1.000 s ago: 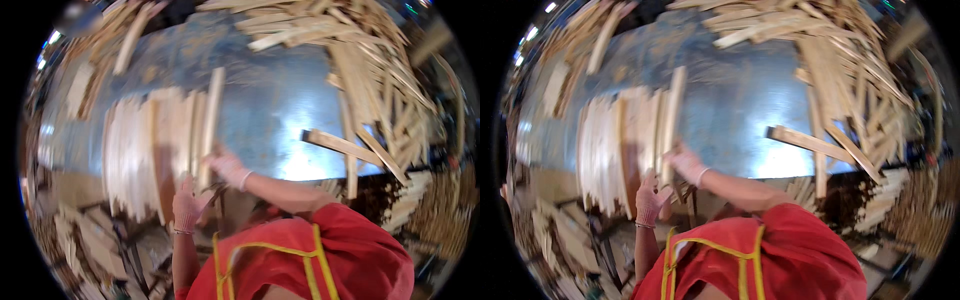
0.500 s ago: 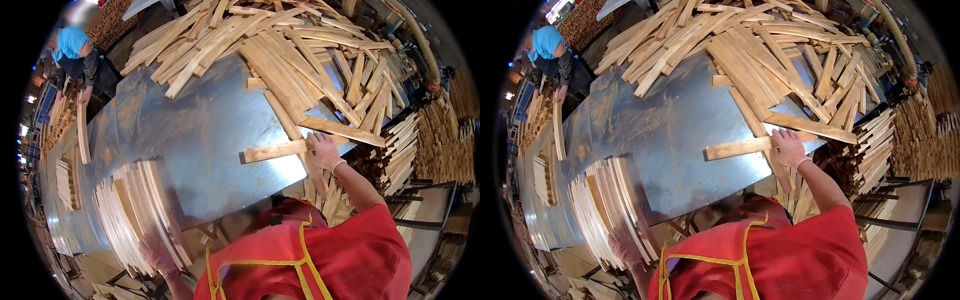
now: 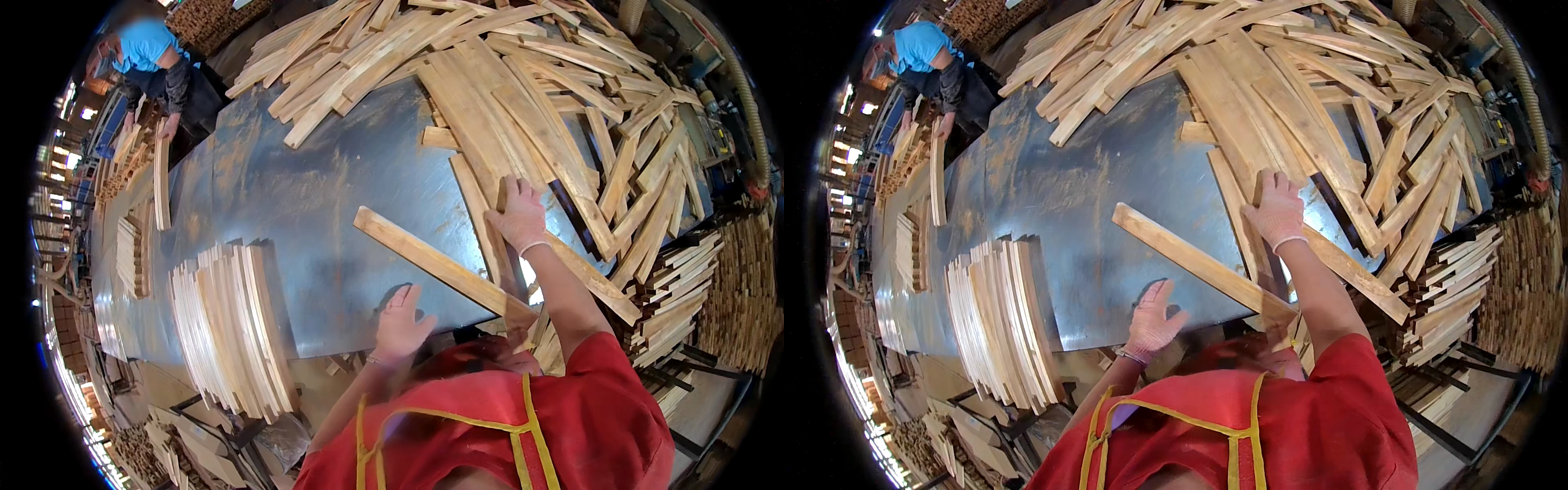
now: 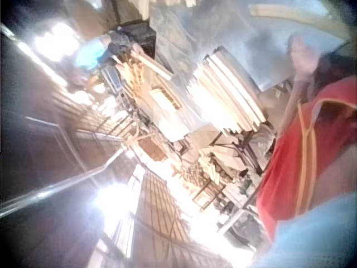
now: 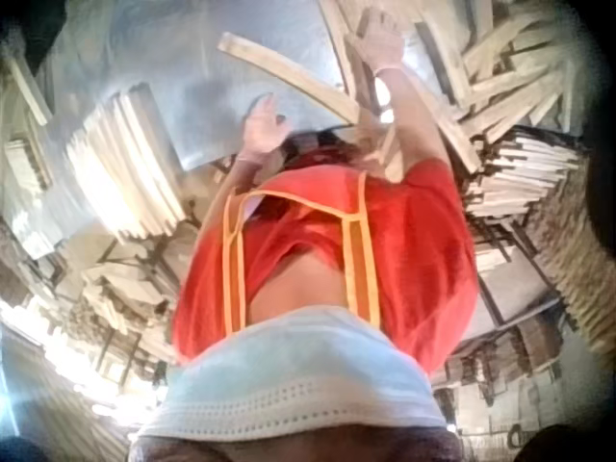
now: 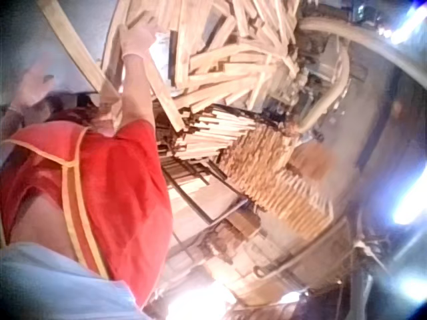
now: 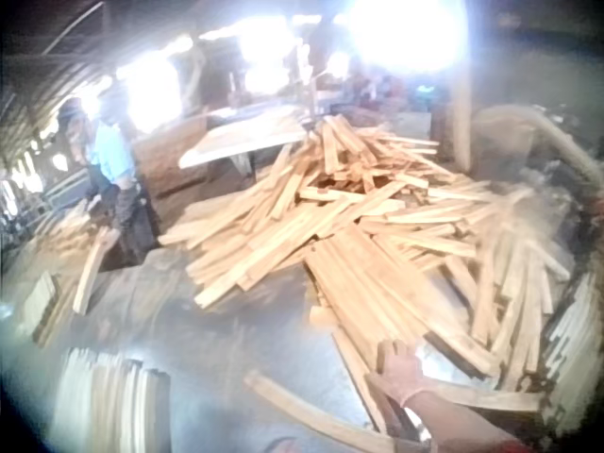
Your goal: The person sorts and stacks thin wooden planks on a metal workbench in a workshop. They pick up individual planks from a scattered pile and arrange them into neat, aligned stacks. The person occasionally lifts and repositions entire stacks to organize the workspace.
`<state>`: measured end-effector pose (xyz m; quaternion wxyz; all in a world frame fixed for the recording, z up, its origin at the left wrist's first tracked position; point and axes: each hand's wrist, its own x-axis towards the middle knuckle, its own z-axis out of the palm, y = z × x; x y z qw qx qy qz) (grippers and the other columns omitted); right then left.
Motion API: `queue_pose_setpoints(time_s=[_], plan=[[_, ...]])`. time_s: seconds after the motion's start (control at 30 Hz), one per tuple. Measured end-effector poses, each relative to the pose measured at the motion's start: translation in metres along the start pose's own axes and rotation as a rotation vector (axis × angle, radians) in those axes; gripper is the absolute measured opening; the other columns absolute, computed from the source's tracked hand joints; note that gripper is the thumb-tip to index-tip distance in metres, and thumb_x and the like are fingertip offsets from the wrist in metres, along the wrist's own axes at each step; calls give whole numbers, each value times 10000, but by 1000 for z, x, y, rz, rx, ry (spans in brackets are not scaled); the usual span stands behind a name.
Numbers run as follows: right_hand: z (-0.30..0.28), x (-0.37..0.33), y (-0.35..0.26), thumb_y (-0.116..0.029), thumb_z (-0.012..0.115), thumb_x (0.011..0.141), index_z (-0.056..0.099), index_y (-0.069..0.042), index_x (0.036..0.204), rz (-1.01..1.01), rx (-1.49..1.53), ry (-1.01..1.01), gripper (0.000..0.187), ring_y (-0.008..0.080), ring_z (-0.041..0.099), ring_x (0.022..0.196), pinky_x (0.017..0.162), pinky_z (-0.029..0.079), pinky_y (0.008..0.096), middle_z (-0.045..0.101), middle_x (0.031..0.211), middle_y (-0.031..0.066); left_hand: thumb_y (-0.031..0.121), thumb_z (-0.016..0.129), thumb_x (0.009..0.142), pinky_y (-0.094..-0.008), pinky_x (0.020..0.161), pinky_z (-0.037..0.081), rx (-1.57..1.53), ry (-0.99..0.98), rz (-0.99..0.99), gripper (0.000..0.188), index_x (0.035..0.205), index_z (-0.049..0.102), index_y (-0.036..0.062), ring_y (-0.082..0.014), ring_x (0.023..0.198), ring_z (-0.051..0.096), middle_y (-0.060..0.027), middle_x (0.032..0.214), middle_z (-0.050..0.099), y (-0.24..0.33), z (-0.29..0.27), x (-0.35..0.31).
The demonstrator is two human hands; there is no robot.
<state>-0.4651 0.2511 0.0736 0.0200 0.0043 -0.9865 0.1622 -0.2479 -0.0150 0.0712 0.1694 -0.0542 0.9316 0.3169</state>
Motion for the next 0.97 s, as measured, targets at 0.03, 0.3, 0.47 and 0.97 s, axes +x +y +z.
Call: queue_pose_setpoints(time_s=[0.03,0.3,0.47,0.97], plan=[[5,-3,-1,-271,775,866,565,-92,1495,-19,25,-78,687,448,563,1336,1118,511,512,605,1427,238,410,773,914,-444,1191,465,-3,-37,-8,788,1560,530,29,-405,1450,536,-211,1622,511,1,1,-3],[-31,-109,-83,-321,789,866,613,-45,1485,13,645,-502,700,409,588,1367,1179,474,482,624,1441,254,320,750,978,-417,1060,540,-861,15,-174,646,1530,571,37,-275,1240,658,-152,1495,607,-25,-13,-13],[-19,-183,-102,-458,828,809,611,-109,1467,-412,201,-462,775,392,524,1411,1217,385,513,599,1466,185,193,750,960,-359,914,580,-1381,35,-393,431,1357,704,31,-180,1019,700,-66,1187,732,-70,-31,-10],[15,-152,-82,-236,837,768,510,-154,1570,49,412,-413,870,428,694,1222,1053,551,481,723,1263,253,166,827,783,-514,1299,319,452,667,-399,837,1565,530,191,-410,1565,368,-136,1636,482,-255,-85,-174]])
